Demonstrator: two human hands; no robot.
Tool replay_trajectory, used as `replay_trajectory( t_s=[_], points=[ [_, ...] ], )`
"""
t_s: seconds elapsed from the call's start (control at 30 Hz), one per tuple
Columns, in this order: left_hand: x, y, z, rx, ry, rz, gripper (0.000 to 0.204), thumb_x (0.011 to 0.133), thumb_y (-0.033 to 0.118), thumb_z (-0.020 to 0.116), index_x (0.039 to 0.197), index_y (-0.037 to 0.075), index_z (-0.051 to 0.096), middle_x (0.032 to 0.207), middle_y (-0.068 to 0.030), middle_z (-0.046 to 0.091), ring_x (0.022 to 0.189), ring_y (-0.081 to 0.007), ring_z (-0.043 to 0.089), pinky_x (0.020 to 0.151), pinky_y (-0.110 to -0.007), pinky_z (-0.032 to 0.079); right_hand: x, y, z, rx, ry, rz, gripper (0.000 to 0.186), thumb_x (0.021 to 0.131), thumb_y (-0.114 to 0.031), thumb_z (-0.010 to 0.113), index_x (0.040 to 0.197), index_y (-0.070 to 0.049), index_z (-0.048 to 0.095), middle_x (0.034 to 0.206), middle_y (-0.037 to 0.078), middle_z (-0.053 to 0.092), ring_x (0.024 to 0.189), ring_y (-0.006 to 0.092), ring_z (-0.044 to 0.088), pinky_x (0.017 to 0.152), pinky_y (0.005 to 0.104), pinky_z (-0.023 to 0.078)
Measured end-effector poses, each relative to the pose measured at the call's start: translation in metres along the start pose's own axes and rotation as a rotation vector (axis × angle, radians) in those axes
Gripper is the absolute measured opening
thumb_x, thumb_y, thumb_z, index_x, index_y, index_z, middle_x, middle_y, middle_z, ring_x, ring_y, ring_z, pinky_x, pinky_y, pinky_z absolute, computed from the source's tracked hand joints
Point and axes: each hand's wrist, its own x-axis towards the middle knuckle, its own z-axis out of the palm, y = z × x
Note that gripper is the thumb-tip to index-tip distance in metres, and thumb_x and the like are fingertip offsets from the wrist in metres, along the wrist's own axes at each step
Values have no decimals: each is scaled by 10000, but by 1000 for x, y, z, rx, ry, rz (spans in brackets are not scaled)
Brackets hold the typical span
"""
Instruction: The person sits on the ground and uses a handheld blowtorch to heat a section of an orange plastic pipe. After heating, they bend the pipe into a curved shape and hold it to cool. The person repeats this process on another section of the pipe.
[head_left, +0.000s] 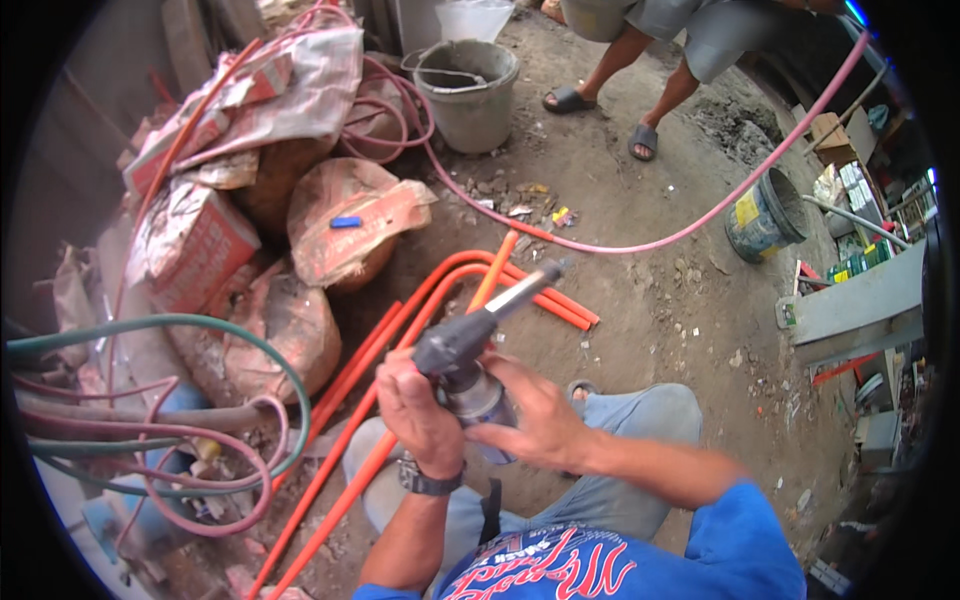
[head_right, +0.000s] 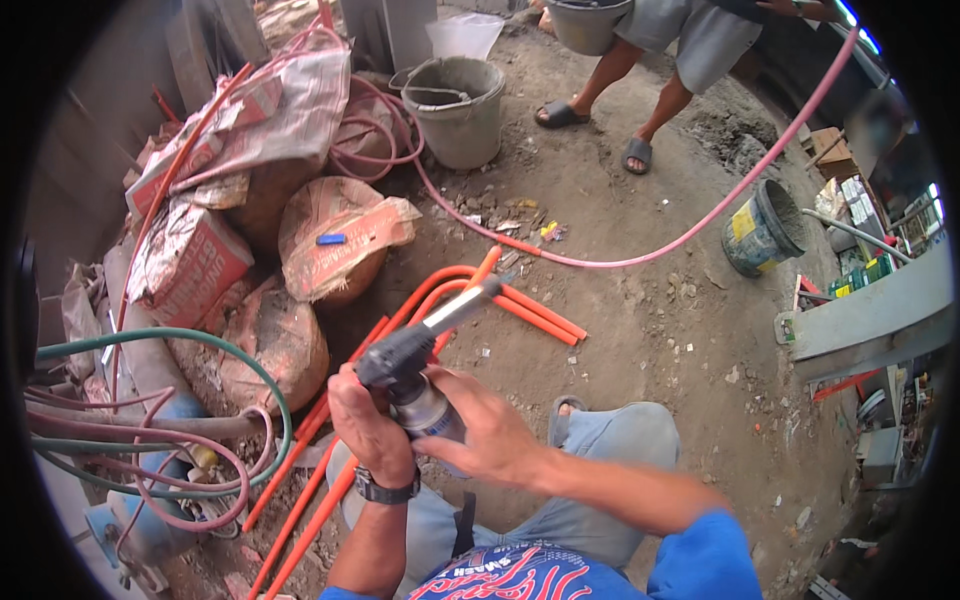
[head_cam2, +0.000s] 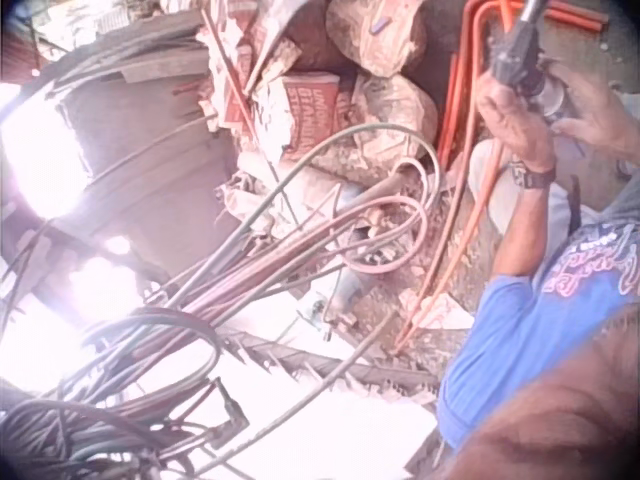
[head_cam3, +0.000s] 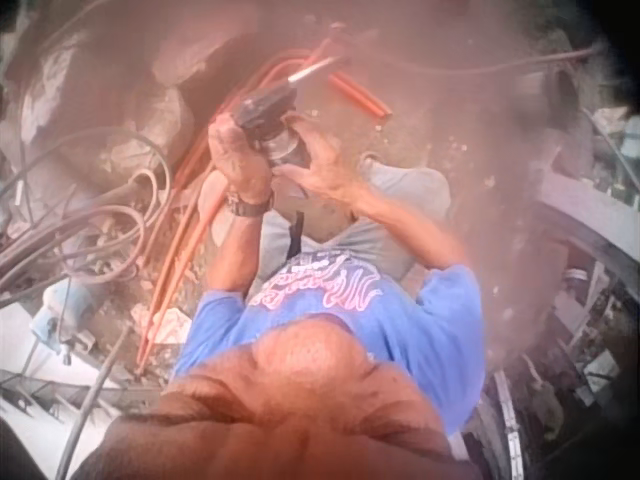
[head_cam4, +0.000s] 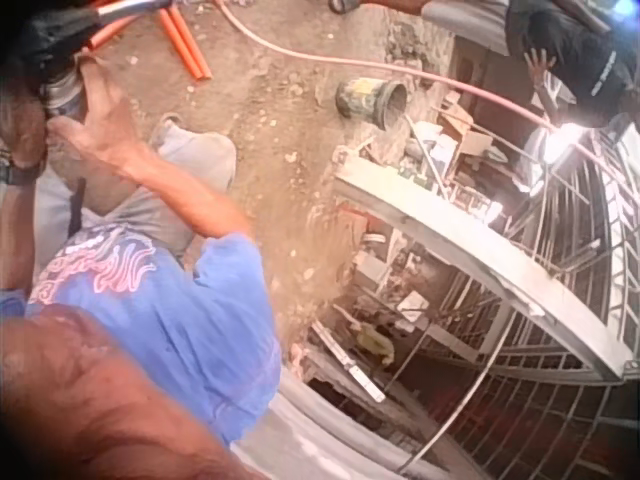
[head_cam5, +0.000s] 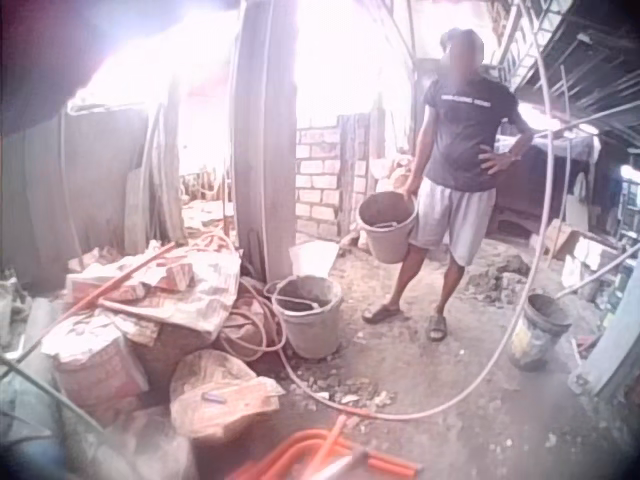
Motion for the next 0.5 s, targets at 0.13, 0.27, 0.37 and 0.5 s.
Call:
replay_trajectory(
  t_s=[0.13, 0.27, 0.37, 0.5],
  points=[
    [-34, 1, -16, -76, -167, -2, 492, 1003, 523, 678, 1078, 52, 557, 1160, -148, 606, 1033, -209, 599, 923, -360, 483, -30, -2, 1, 69, 10, 49, 798, 805, -212, 910, 1435, 55, 498, 1349, 257, 617, 1277, 404, 620, 1068, 465, 502],
    [-58, -18, -28, -138, -546, -4, 801, 810, 353, 912, 1414, 53, 479, 1410, -233, 535, 1350, -365, 545, 1152, -482, 421, -62, 8, -20, 348, 8, 222, 777, 836, -138, 888, 1466, 42, 470, 1355, 172, 608, 1275, 261, 616, 1073, 398, 490],
    [-63, -18, -50, 145, -910, -151, 953, 799, 328, 916, 1540, 24, 399, 1459, -256, 567, 1318, -390, 597, 1115, -467, 472, -77, 3, -25, 615, 42, 408, 786, 836, -97, 861, 1477, 51, 430, 1350, 134, 582, 1254, 208, 592, 1076, 373, 478],
    [-98, -36, -41, 244, -853, -192, 877, 810, 284, 897, 1501, 15, 428, 1352, -251, 633, 1181, -401, 678, 996, -442, 553, -81, 8, -18, 474, 115, 450, 758, 837, -150, 844, 1442, 65, 441, 1300, 150, 589, 1192, 223, 615, 1049, 372, 492]
  ],
)
